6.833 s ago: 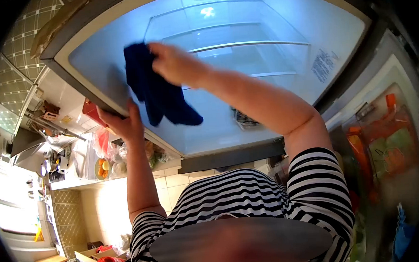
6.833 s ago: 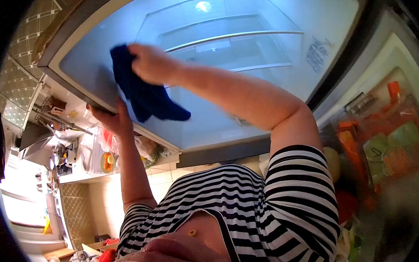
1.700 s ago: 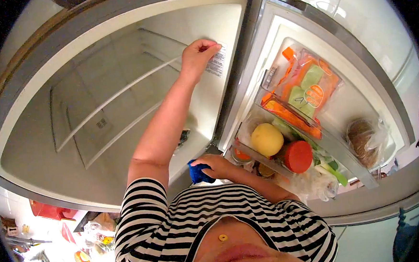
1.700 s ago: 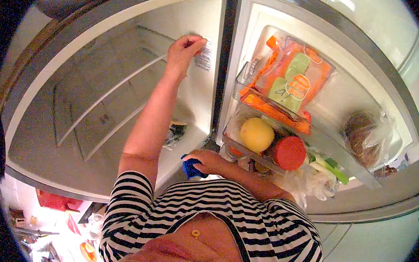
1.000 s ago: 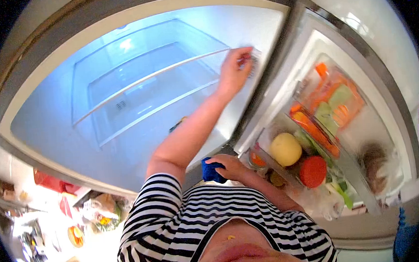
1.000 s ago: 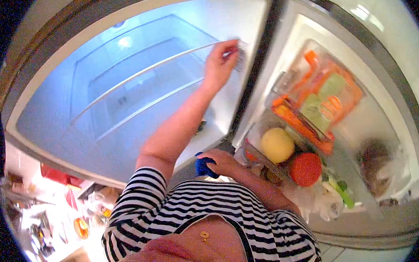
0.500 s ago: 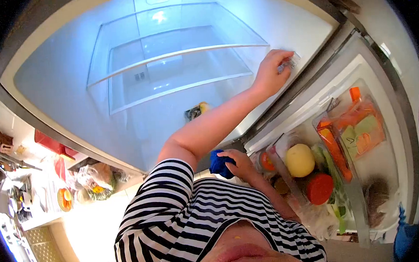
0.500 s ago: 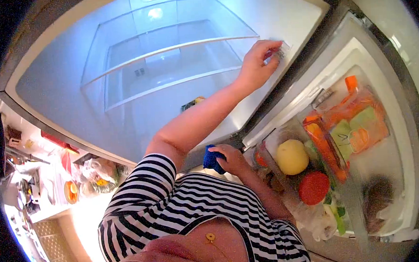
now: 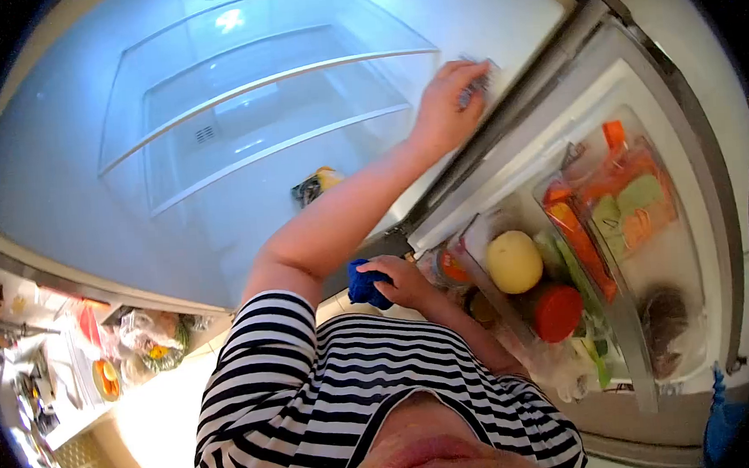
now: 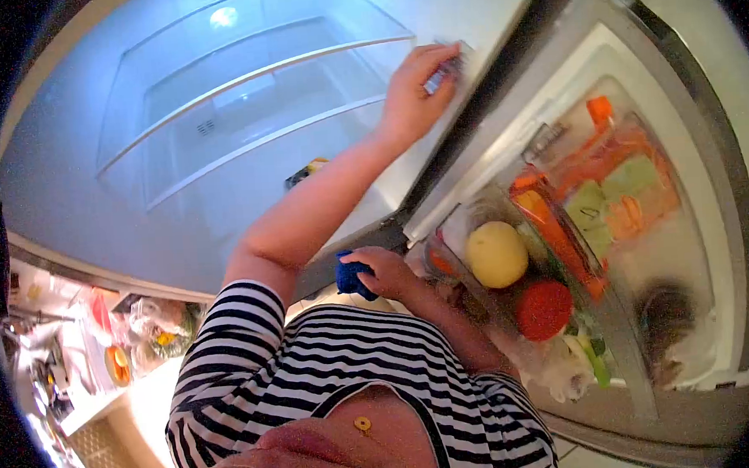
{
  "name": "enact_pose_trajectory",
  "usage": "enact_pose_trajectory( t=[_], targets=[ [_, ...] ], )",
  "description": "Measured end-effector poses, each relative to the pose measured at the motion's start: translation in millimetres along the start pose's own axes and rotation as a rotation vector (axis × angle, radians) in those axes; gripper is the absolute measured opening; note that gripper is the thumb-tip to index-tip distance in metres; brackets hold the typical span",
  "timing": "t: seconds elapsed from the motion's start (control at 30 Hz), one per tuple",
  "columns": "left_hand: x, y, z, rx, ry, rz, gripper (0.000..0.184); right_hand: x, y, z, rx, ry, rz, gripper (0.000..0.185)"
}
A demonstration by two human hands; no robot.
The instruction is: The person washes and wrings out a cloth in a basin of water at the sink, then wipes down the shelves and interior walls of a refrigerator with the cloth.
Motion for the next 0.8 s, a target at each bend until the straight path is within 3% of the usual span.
enact_pose_trajectory(
  t=[0.4,0.47,0.57,0.63,0.7,0.8],
  targets=[
    [-1,2,1,0.084,-0.026,-0.081,0.041,8,-8,-1,0.019,0.041,-0.054,0.037],
    [0,1,-15,-0.097,0.116,-0.011,0.038,11,-11,1,0.009,0.037,-0.055,0.037],
    [10,3,-17,0.005,0.242,0.045,0.032,12,-13,3,0.015,0.074,-0.001,0.034],
    [14,2,-11,0.107,0.133,0.044,0.027,10,-13,-2,0.019,0.097,-0.029,0.034],
    [15,3,-4,0.048,0.199,0.119,0.024,8,-12,2,0.025,-0.009,-0.031,0.034],
    [17,1,3,0.12,0.227,0.124,0.021,5,-12,3,0.028,0.009,-0.029,0.033]
  ],
)
Point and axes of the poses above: each hand's wrist, its own x-axis towards the middle knuckle, its own y-axis out of the back of the hand, z = x × y, the point moved 6 cm from there along x, towards the middle knuckle, and after that the axes turned 7 degrees about -y, right-handed, at the moved point
